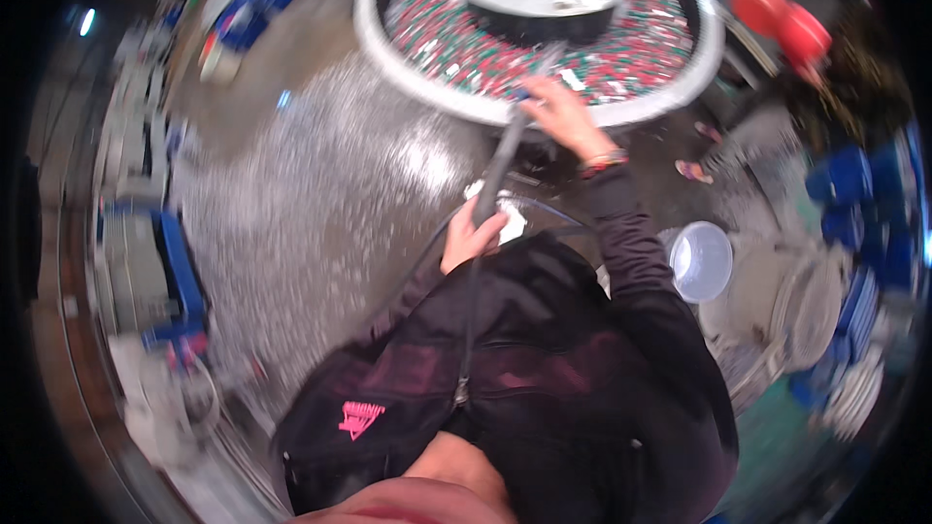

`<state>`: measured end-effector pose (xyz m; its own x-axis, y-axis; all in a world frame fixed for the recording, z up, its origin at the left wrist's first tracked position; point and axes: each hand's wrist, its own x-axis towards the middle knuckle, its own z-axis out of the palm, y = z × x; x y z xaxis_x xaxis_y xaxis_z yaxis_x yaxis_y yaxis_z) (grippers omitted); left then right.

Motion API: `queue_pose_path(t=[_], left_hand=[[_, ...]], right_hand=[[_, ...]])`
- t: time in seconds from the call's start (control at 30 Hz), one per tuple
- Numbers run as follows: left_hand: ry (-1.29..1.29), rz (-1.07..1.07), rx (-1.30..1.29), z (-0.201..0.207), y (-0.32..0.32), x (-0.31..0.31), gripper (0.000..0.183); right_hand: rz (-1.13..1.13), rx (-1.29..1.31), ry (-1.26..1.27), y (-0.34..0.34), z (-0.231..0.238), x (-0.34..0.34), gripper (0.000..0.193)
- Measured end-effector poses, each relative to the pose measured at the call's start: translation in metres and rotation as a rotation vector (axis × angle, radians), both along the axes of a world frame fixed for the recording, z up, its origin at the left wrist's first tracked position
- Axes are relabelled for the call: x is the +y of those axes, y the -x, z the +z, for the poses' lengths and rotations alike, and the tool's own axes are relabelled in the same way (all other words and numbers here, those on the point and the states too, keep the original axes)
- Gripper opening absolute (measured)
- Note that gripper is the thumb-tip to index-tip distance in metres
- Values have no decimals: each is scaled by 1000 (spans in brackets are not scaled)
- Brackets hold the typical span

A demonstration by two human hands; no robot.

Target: The person sprays a vibrating polishing machine with a hose and later uses a red scoop to add liquid from a blue barrel into a different industrial tumbler.

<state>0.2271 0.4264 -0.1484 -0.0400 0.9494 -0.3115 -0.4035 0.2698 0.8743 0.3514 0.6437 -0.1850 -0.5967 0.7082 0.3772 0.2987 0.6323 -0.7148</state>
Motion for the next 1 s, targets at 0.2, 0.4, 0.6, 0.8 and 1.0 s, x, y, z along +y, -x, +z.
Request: queue_pose_path(t=[0.2,0.4,0.6,0.8,1.0], left_hand=[[-84,154,-54,4,-5,-26,24],[-137,357,-93,-1,9,-53,23],[-254,472,-179,-14,35,-58,17],[-236,380,-55,-17,88,-50,23],[-128,356,-164,-22,142,-23,17]], right_hand=[[52,-132,-43,32,34,-22,34],[211,5,-106,108,26,-40,34],[225,-27,-168,151,26,-50,36],[189,-67,-163,170,25,-33,39],[43,-32,-184,210,27,-23,37]])
